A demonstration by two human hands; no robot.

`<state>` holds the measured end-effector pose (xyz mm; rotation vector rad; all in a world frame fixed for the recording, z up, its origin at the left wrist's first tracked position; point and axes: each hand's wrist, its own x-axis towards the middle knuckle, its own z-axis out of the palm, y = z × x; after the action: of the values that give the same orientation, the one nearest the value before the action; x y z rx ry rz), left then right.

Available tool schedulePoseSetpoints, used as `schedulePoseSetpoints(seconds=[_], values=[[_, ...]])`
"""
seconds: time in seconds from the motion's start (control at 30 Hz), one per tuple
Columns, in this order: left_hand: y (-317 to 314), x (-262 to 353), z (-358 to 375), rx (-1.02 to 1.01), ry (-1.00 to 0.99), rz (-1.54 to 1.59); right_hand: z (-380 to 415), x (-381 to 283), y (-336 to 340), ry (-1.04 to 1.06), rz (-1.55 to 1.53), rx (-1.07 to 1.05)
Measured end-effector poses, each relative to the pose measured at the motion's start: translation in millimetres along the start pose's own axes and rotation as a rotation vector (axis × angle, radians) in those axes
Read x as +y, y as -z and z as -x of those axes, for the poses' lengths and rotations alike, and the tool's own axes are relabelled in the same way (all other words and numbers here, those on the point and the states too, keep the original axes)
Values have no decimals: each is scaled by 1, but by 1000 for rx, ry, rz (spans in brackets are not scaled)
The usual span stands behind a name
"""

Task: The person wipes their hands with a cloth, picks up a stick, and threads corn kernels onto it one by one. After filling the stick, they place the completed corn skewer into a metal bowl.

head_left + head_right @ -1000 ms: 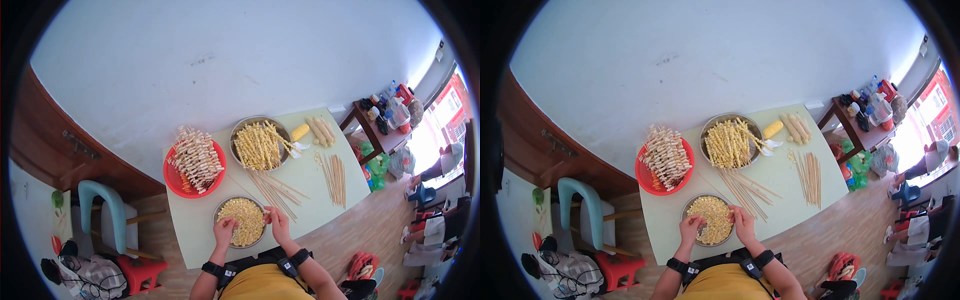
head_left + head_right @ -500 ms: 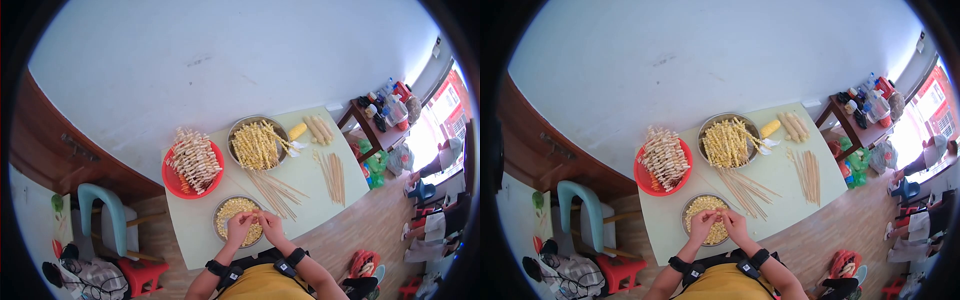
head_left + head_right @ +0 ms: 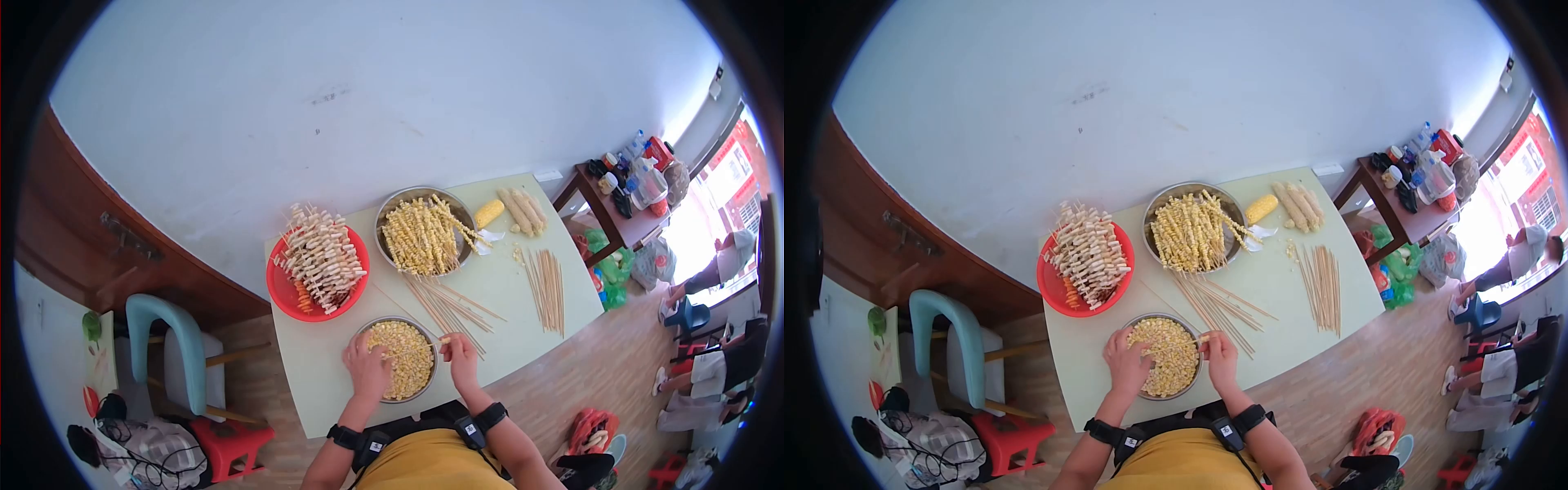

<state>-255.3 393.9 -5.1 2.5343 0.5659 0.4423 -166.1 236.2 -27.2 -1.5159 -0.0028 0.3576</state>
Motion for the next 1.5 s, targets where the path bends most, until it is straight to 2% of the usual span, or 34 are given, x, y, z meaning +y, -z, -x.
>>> schedulePoseSetpoints(seconds=[0.07,0.17,0.2,0.27,0.3,0.37,0.43,0.5,0.57,0.67,0.73,0.83,0.97,1.07,1.1,1.17,1.3,1.4,1.47,1.5], values=[[-3,-23,6,-129,130,-147,-5,-1,9,-20,-120,87],[-3,-42,8,-137,241,-87,-8,-1,15,-63,-199,142],[-6,-43,8,-134,244,-85,-7,-1,14,-62,-197,138],[-13,-47,8,-358,302,71,-2,-8,7,-98,-197,39],[-21,-50,10,-354,306,70,1,-9,1,-98,-197,32],[-39,-48,18,-478,-45,9,5,-9,-9,-83,-177,-145],[-42,-31,25,-554,-63,55,6,1,-13,-100,-177,-226],[-41,-20,27,-632,-83,102,9,4,-17,-308,-7,-444],[-38,-17,27,-708,-124,24,9,20,-13,-335,44,-494],[-39,-34,27,-606,-128,109,8,29,-4,-355,-28,-467],[-45,-48,30,-588,-115,88,4,28,4,-176,99,-289],[-56,-56,35,-523,-59,101,2,29,8,-117,190,-235],[-69,-54,32,-387,68,93,8,32,8,-94,215,-261],[-76,-54,31,-281,22,51,9,30,11,-107,192,-262],[-79,-55,31,-284,21,54,10,29,13,-110,189,-250],[-84,-60,30,-504,46,48,10,28,15,-116,187,-240],[-88,-69,32,-479,42,79,9,35,13,-135,179,-251],[-83,-72,34,-495,109,237,9,34,8,-140,214,-289],[-79,-73,38,-405,281,496,11,31,3,-153,241,-318],[-81,-76,40,-402,288,494,13,29,-1,-141,220,-330]])
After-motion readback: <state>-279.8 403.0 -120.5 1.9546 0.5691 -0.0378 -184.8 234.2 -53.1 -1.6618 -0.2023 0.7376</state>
